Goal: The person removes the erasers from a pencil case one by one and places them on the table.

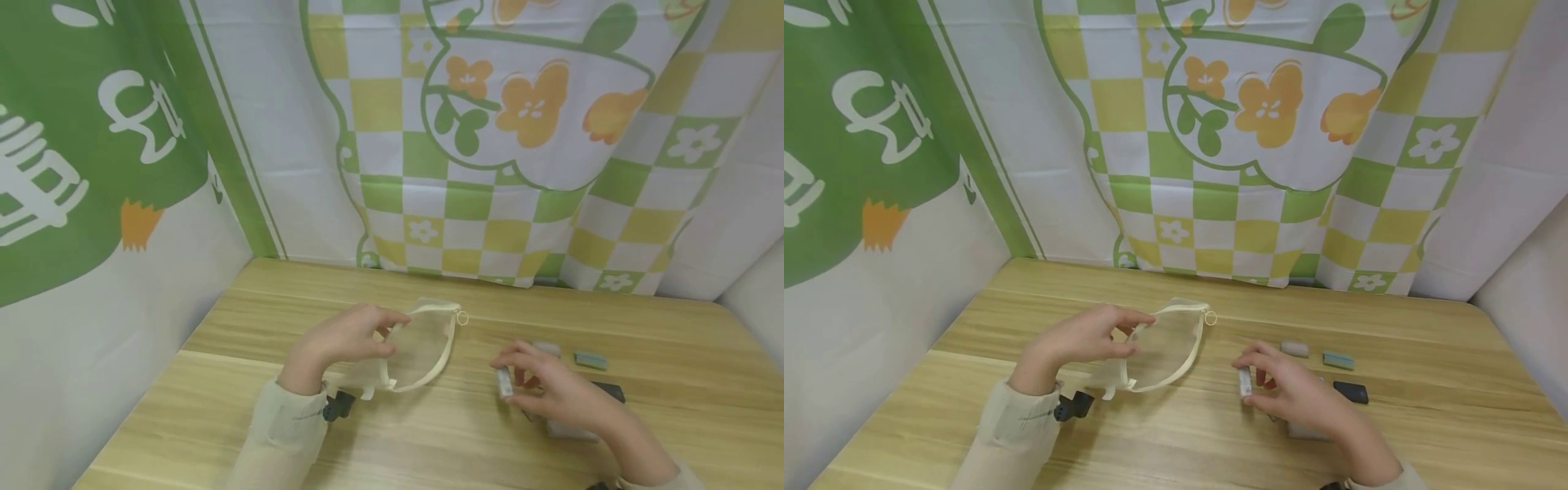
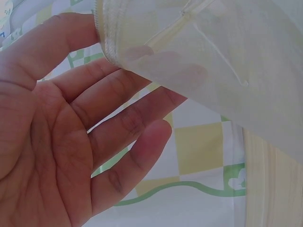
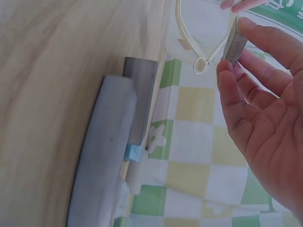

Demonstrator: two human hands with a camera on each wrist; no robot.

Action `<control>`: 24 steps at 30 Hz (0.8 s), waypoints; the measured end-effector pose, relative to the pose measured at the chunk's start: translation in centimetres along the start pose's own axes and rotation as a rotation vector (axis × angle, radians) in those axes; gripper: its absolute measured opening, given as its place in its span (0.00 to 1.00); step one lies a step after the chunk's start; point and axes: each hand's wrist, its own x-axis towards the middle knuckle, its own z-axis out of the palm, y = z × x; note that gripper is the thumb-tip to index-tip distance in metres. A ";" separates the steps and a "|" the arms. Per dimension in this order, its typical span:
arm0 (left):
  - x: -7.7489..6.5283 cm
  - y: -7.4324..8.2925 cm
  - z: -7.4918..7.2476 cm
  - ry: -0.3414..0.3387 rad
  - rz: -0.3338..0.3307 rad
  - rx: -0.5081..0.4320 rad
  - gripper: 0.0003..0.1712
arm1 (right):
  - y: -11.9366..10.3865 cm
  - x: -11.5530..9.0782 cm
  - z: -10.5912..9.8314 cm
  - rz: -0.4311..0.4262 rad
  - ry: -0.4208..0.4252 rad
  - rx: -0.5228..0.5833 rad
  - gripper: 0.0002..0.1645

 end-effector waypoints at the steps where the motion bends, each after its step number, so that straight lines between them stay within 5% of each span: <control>1: 0.0 0.0 0.0 0.000 -0.002 0.000 0.31 | 0.0 -0.1 0.0 -0.004 0.005 -0.005 0.26; 24: 0.2 -0.2 0.1 -0.004 0.014 -0.014 0.30 | 1.0 -2.9 -0.5 -0.082 0.149 -0.057 0.29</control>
